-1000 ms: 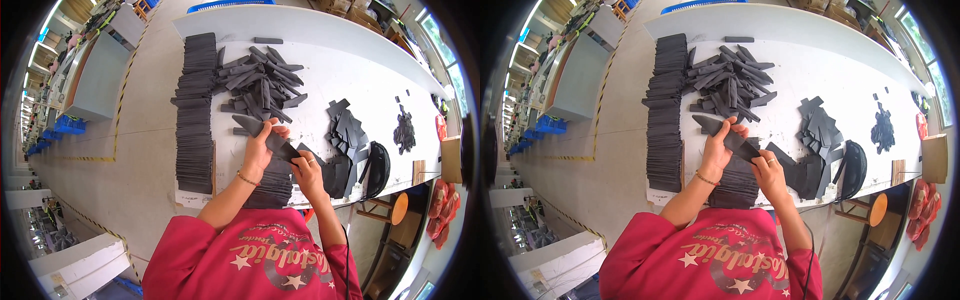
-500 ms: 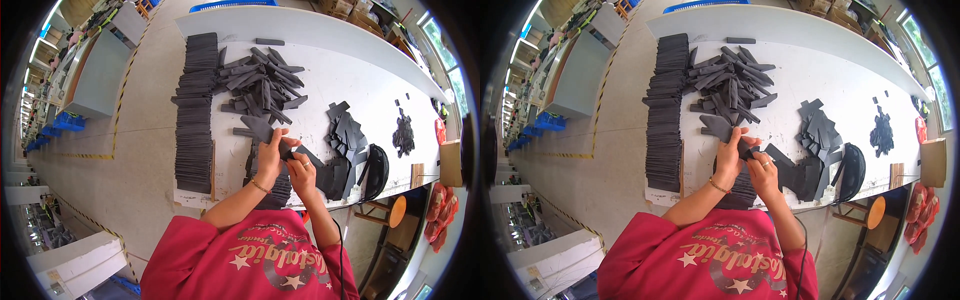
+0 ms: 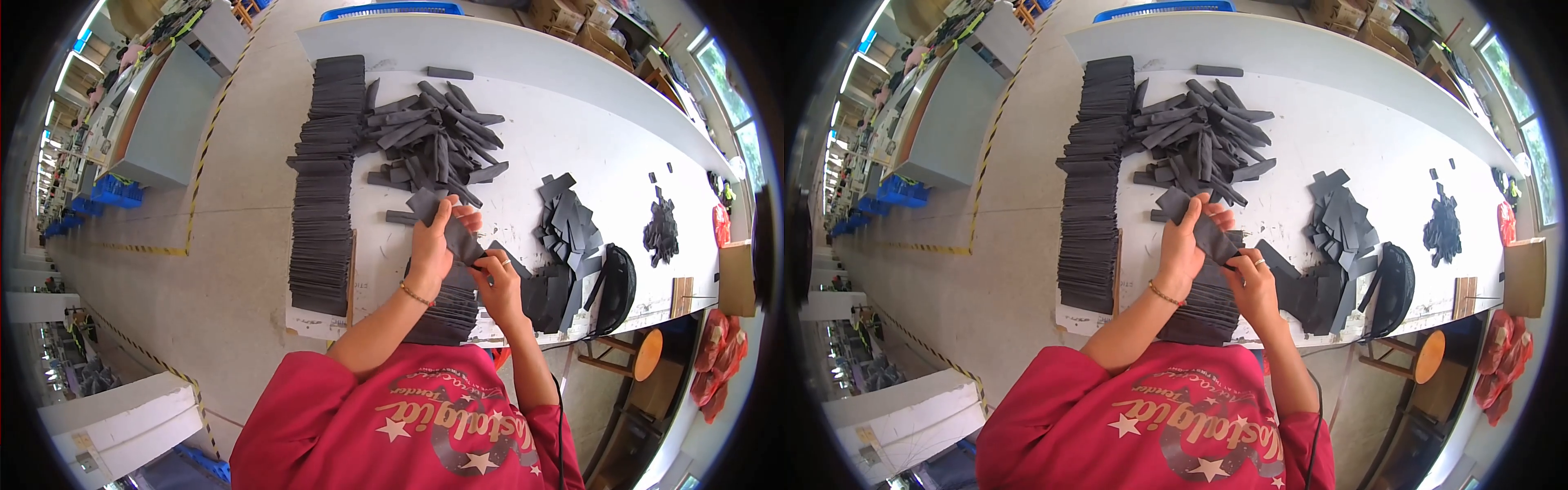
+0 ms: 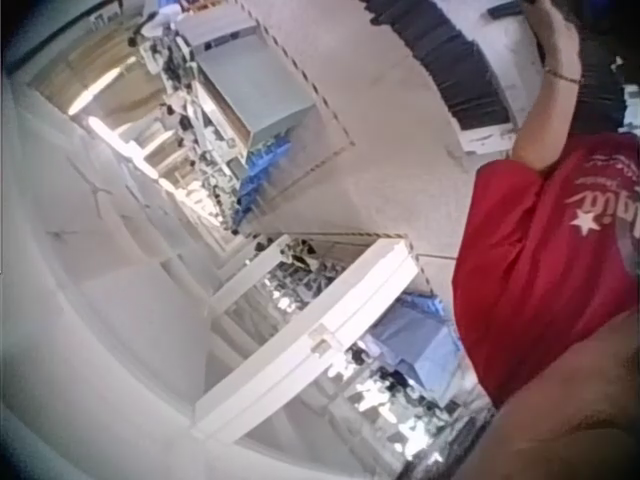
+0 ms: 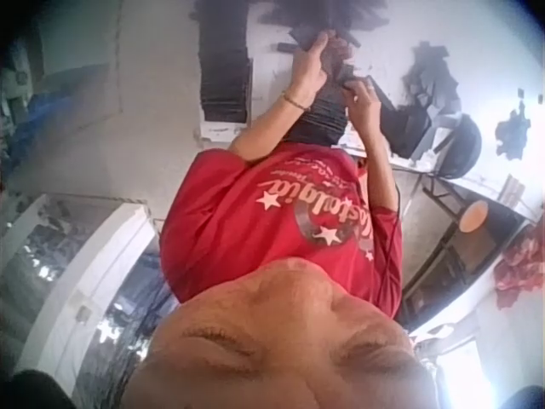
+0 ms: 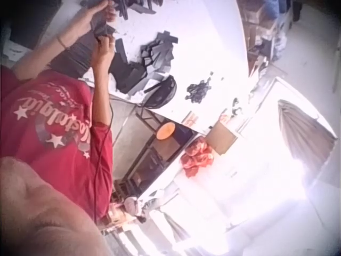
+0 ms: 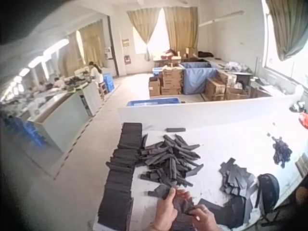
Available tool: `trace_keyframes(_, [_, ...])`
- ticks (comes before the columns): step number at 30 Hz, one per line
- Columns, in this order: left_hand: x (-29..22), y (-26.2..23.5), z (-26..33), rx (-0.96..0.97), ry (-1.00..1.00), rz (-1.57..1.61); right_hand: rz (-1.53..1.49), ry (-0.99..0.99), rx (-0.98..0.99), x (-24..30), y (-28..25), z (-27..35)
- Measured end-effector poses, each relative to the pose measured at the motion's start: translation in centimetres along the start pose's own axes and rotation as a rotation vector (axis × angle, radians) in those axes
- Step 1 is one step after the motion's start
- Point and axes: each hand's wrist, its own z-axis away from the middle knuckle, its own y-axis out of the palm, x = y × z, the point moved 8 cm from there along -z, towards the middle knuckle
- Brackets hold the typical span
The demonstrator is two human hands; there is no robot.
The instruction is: Inspecting grey rectangular components for quality and stacking them on a workbench.
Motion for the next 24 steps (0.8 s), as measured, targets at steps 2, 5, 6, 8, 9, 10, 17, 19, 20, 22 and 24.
trace_keyframes(2, [-0.3, 0.3, -0.1, 0.038, 0.040, -0.040, -0.023, -0.067, -0.017, 0.6, -0.4, 0.0])
trace_keyframes(5, [0.6, 0.3, 0.3, 0.019, 0.035, -0.014, -0.074, -0.073, -0.016, 0.6, -0.4, -0.6])
trace_keyframes(6, [0.8, 0.4, 0.4, 0.019, 0.035, -0.016, -0.075, -0.073, -0.017, 0.6, -0.3, -0.7])
trace_keyframes(8, [1.0, 0.4, 0.6, 0.004, 0.045, -0.006, -0.070, -0.092, -0.011, 0.5, -0.2, -0.8])
trace_keyframes(9, [1.1, 0.4, 0.6, 0.003, 0.046, -0.006, -0.071, -0.093, -0.010, 0.5, -0.2, -0.9])
trace_keyframes(10, [1.0, 0.3, 0.6, 0.000, 0.056, 0.005, -0.074, -0.083, -0.005, 0.5, -0.1, -0.9])
trace_keyframes(17, [0.9, -0.4, 0.7, -0.058, 0.105, 0.016, -0.096, -0.036, 0.033, 0.2, 0.4, -1.2])
trace_keyframes(19, [0.9, -0.2, 1.0, -0.066, 0.118, 0.027, -0.117, -0.024, 0.031, 0.1, 0.4, -1.2])
trace_keyframes(20, [0.9, -0.2, 1.1, -0.073, 0.132, 0.037, -0.139, -0.013, 0.028, 0.0, 0.3, -1.2])
trace_keyframes(22, [0.8, -0.4, 1.2, -0.083, 0.146, 0.018, -0.143, -0.025, 0.034, 0.2, 0.4, -1.5])
trace_keyframes(24, [0.6, -0.5, 1.2, -0.092, 0.161, -0.002, -0.146, -0.038, 0.039, 0.3, 0.5, -1.5])
